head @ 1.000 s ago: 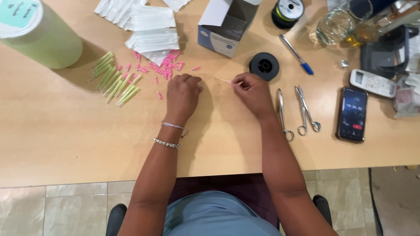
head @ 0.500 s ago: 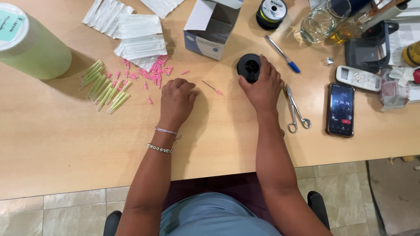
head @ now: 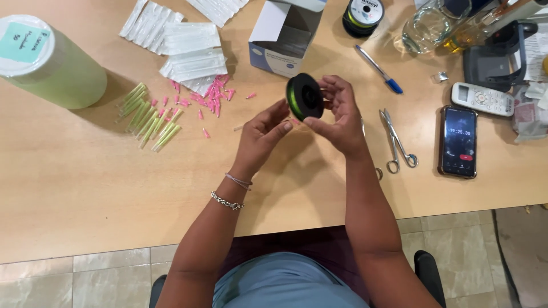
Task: The person sits at a table and assembles small fishing lures by inserting pink and green plastic pieces into clear tubes. They use a spool of fishing line and a pair of hemostats to thread the line through the components and secure the assembly.
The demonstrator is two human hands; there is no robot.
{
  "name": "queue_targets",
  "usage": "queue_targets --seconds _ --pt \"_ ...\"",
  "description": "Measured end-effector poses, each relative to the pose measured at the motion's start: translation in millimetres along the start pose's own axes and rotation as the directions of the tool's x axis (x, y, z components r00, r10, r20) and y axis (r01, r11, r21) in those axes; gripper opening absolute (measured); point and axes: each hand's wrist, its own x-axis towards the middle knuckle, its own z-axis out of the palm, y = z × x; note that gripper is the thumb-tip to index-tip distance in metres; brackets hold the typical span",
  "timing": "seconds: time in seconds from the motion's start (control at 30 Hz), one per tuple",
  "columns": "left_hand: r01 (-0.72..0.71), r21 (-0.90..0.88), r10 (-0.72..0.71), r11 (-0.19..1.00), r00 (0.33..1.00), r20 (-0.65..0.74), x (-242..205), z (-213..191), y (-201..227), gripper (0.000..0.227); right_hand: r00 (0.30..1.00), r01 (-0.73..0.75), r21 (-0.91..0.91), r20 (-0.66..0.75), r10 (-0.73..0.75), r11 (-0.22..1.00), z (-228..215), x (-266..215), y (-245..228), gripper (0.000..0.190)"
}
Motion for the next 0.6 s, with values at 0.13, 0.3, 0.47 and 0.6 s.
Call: queue_targets --seconds 0.13,0.3,0.47,0.6 --pt "0.031 -0.113 -0.023 0.993 0.997 0.07 -6 6 13 0.041 0.997 0.016 0.02 0.074 -0.017 1.0 18 -3 -11 0.105" --pt "0.012 -0.051 -0.007 0.999 0.995 0.102 -6 -3 -3 0.032 0.998 0.023 -0.125 0.064 -0.015 0.992 21 -3 -17 0.114" --pt "0.005 0.013 -0.007 1.0 0.983 0.185 -8 -1 -8 0.027 0.992 -0.129 0.199 0.036 0.124 0.972 -5 -9 22 0.087" --pt "-0.118 0.251 0.067 0.961 0.977 0.203 -9 1 18 0.034 0.972 -0.135 0.301 -0.147 0.185 0.944 -13 0 23 0.075"
